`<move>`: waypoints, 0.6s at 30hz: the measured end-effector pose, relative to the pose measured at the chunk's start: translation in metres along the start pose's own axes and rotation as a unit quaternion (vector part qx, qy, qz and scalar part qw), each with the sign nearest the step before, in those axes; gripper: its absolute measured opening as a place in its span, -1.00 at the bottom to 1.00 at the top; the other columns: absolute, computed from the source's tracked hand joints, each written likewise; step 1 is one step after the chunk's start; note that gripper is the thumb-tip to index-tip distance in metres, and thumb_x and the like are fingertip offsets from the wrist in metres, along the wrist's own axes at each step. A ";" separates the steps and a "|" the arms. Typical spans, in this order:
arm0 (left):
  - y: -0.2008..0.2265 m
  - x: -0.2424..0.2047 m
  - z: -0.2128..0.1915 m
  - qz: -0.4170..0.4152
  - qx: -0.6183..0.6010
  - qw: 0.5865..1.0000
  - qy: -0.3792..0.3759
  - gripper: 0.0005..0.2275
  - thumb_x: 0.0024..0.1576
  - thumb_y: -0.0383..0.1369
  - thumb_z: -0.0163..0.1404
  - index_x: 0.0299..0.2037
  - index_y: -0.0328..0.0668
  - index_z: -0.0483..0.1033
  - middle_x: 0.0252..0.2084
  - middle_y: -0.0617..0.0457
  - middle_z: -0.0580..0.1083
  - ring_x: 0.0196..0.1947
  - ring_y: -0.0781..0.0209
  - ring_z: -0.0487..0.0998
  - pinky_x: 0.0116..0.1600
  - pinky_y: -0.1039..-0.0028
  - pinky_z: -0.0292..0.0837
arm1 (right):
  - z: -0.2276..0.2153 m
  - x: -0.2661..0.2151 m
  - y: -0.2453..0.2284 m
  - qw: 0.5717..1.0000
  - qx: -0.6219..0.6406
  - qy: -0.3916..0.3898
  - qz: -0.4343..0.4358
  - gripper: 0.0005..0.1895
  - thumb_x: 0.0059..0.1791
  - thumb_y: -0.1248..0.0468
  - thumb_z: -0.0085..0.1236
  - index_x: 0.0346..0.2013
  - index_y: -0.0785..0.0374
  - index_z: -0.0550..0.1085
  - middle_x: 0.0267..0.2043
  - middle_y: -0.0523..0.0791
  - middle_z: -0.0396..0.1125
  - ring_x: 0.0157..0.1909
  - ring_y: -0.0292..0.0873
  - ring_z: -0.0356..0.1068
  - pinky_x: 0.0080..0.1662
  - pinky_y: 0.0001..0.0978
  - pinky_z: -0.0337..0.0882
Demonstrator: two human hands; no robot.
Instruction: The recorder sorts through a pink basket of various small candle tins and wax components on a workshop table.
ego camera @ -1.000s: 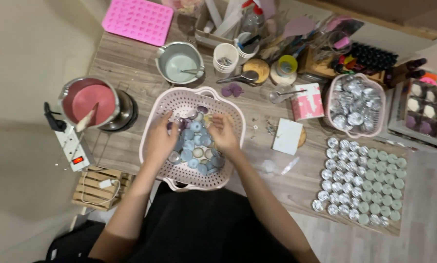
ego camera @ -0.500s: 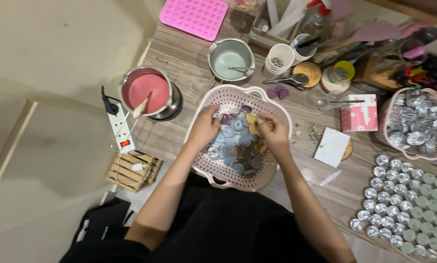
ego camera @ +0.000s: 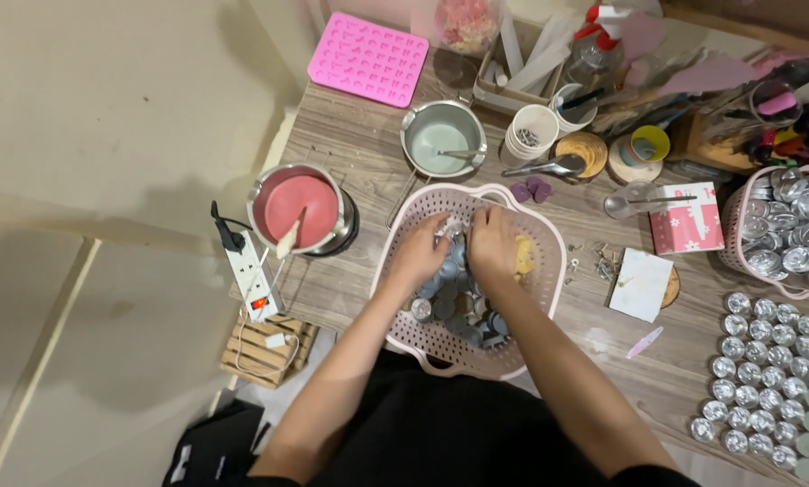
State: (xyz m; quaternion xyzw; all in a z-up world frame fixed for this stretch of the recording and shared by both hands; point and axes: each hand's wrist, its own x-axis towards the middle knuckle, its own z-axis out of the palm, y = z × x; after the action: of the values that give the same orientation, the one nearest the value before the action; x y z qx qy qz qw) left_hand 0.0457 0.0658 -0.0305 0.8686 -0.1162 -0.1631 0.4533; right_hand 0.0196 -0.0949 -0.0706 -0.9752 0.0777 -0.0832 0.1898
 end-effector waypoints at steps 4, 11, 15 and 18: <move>-0.006 -0.009 -0.004 0.021 -0.055 0.998 0.020 -0.60 0.16 -0.45 -0.02 0.24 -0.28 0.41 0.21 -0.17 0.48 0.21 -0.07 0.49 0.30 0.29 0.34 | 0.010 -0.008 0.010 0.995 -0.093 -0.011 -0.037 -0.76 -0.05 0.30 0.03 -0.10 0.29 0.45 0.00 0.07 0.24 0.06 0.13 0.27 0.04 -0.03 0.31; -0.023 -0.018 0.004 -0.014 -0.080 0.997 0.012 -0.60 0.15 -0.42 -0.03 0.23 -0.26 0.42 0.14 -0.13 0.54 0.10 0.02 0.58 0.20 0.33 0.43 | 0.007 -0.006 0.040 0.970 -0.185 -0.054 -0.150 -0.81 -0.03 0.31 0.01 -0.14 0.25 0.46 -0.12 -0.02 0.30 0.02 0.03 0.31 0.03 -0.06 0.31; -0.029 -0.013 0.010 -0.032 -0.123 0.992 0.003 -0.63 0.25 -0.31 -0.11 0.22 -0.26 0.44 0.11 -0.12 0.57 0.07 0.06 0.62 0.13 0.36 0.49 | -0.035 0.009 0.022 0.971 -0.117 -0.015 -0.206 -0.83 -0.05 0.30 0.10 -0.20 0.27 0.50 -0.18 -0.04 0.35 -0.05 0.02 0.37 0.01 -0.13 0.37; -0.005 -0.015 -0.001 -0.078 -0.249 0.965 -0.027 -0.60 0.34 -0.19 -0.27 0.23 -0.24 0.41 0.10 -0.07 0.56 0.03 0.10 0.64 0.07 0.39 0.55 | -0.065 -0.001 -0.014 0.984 0.072 0.063 -0.149 -0.84 0.05 0.27 0.12 -0.19 0.32 0.55 -0.19 0.00 0.41 -0.10 0.03 0.40 -0.03 -0.14 0.40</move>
State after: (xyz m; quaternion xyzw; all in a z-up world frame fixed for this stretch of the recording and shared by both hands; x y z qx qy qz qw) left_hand 0.0329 0.0748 -0.0317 0.7299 -0.0161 -0.2446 0.6381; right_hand 0.0081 -0.1051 -0.0060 -0.9526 -0.0630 -0.1768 0.2395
